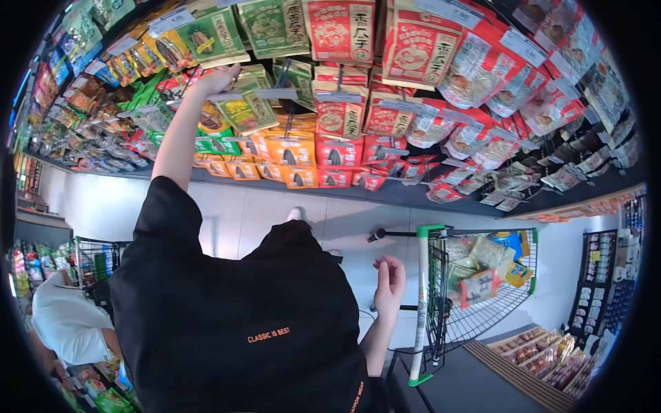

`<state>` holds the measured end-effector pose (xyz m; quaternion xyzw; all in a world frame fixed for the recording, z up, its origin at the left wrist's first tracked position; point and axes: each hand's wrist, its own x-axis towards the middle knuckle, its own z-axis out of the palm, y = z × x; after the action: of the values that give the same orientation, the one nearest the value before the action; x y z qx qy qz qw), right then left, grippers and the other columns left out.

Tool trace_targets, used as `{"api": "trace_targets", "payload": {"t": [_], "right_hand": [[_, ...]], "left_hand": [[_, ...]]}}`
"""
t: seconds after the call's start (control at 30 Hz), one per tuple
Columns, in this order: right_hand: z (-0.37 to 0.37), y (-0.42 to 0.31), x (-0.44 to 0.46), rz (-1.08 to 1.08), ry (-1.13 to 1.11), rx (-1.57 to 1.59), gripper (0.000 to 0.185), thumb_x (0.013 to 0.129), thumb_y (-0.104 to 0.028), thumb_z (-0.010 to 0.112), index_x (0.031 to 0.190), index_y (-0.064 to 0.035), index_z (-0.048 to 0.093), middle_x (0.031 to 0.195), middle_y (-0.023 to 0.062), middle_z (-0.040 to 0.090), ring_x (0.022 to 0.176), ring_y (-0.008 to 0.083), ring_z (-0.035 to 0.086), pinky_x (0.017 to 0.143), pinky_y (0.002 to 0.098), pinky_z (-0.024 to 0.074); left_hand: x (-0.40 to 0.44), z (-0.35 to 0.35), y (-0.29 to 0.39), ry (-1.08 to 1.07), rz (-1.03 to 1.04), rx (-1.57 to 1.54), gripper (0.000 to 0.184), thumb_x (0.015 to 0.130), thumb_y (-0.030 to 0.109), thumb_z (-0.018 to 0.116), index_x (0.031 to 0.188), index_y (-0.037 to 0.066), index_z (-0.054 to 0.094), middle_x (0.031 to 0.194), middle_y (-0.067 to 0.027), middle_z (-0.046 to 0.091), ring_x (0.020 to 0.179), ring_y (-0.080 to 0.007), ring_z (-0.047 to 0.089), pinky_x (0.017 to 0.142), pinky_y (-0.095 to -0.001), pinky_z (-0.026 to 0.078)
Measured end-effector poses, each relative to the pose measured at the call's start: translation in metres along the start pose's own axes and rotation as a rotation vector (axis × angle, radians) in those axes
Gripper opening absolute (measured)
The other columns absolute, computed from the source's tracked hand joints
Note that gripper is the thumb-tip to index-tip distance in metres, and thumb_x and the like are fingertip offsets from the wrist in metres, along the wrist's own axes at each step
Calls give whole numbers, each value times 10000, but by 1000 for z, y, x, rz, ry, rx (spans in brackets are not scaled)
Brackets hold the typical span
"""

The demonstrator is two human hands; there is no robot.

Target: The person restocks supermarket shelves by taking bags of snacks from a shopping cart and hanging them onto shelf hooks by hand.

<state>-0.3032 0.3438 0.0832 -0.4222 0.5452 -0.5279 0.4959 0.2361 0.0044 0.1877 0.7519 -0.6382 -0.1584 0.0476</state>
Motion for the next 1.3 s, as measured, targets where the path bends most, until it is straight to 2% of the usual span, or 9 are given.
{"api": "trace_targets", "payload": {"t": [0.17,0.3,0.37,0.5,0.67,0.9,1.03,1.07,1.3], "right_hand": [[-56,-26,-22,-174,220,-102,148,960,-60,503,1073,16,561,951,91,617,859,154,611,784,298,522],[-103,-20,-19,-48,583,-267,171,955,-102,500,1040,19,586,918,109,633,857,188,613,760,310,513],[-122,-8,-15,12,657,-722,257,943,-193,506,1020,29,608,922,173,651,853,275,635,770,363,504],[-110,4,-12,460,375,-1142,399,957,-337,346,907,-48,615,833,206,664,842,401,642,771,515,495],[-107,15,-8,486,530,-1065,422,960,-348,365,817,-51,628,792,197,674,759,382,660,705,496,520],[-91,12,-20,369,565,-1013,323,943,-306,466,829,-41,613,785,163,669,735,346,653,653,442,527],[-103,-8,-42,210,443,-682,295,927,-293,532,999,-17,606,947,176,649,890,338,627,750,403,518],[-110,-13,-48,189,392,-591,308,926,-294,543,1040,-14,600,987,181,637,923,331,620,770,394,514],[-264,-18,-20,670,371,-158,333,935,-286,535,1106,-7,594,935,138,659,898,233,637,794,346,502]], "left_hand": [[-94,-2,64,235,-13,342,415,932,381,455,989,5,623,973,-208,670,919,-386,637,794,-453,504],[-157,46,148,580,518,229,199,818,203,601,716,35,572,680,-144,609,650,-337,614,626,-472,475],[-175,93,211,108,678,-285,188,836,156,617,714,22,563,647,-139,552,605,-335,561,608,-428,458],[-203,206,330,-289,1174,-522,110,840,120,621,843,10,626,825,-150,609,843,-320,599,723,-399,479],[-244,256,439,-253,1773,-514,165,852,166,619,913,12,622,906,-149,623,881,-330,601,784,-427,472],[-236,286,470,-942,1490,77,288,871,302,606,937,23,633,842,-150,668,806,-340,644,694,-405,502],[-216,264,525,-1301,1371,309,356,899,353,602,858,2,649,714,-118,656,692,-224,670,649,-341,518],[-207,277,528,-1479,1079,82,363,923,339,586,837,-8,644,675,-63,639,631,-130,623,590,-307,488],[-182,403,632,-1206,1376,-11,351,927,335,547,876,-8,600,737,-132,643,681,-221,641,634,-341,498]]}}
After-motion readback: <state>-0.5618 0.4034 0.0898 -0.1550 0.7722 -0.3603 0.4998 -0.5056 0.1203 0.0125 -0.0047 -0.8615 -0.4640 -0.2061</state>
